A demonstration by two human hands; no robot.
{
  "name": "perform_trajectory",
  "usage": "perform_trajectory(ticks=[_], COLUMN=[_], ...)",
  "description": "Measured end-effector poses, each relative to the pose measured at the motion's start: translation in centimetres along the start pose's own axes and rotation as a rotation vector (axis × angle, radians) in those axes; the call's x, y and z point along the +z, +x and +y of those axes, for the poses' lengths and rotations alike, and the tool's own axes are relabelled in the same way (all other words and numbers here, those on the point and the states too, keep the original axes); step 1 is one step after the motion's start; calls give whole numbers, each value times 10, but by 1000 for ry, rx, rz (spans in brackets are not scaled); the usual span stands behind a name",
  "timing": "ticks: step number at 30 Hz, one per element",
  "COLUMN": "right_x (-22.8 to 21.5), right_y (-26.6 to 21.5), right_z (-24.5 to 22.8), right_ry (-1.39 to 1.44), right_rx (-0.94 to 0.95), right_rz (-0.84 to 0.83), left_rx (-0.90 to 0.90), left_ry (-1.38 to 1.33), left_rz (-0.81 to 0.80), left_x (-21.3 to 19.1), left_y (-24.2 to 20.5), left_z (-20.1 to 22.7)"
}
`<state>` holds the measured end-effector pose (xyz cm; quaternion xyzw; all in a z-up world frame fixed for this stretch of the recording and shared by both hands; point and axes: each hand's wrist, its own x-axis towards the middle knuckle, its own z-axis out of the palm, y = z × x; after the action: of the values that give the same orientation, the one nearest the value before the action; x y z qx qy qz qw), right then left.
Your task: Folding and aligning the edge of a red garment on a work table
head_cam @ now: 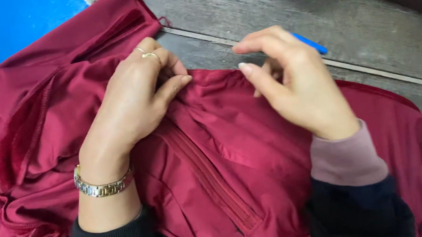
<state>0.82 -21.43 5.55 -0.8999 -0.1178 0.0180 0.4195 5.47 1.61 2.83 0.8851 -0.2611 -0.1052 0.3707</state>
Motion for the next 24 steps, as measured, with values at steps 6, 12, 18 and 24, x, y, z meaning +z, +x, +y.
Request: perform_trajectory(ticks=[6,12,18,24], right_x=[25,38,46,47], right_y=[8,12,14,14], right_z=[0,-1,5,9], right_ry=[213,402,461,458], right_rx=[191,384,404,434], right_rz=[-77,-167,-199,-181], left_rx=[131,111,89,-10], left_ry=[-106,-167,-240,-234], left_rz=[6,-57,-85,-108], left_x=[2,0,-3,-10], left_y=[0,-1,-3,-6], left_z=[-1,5,10,7])
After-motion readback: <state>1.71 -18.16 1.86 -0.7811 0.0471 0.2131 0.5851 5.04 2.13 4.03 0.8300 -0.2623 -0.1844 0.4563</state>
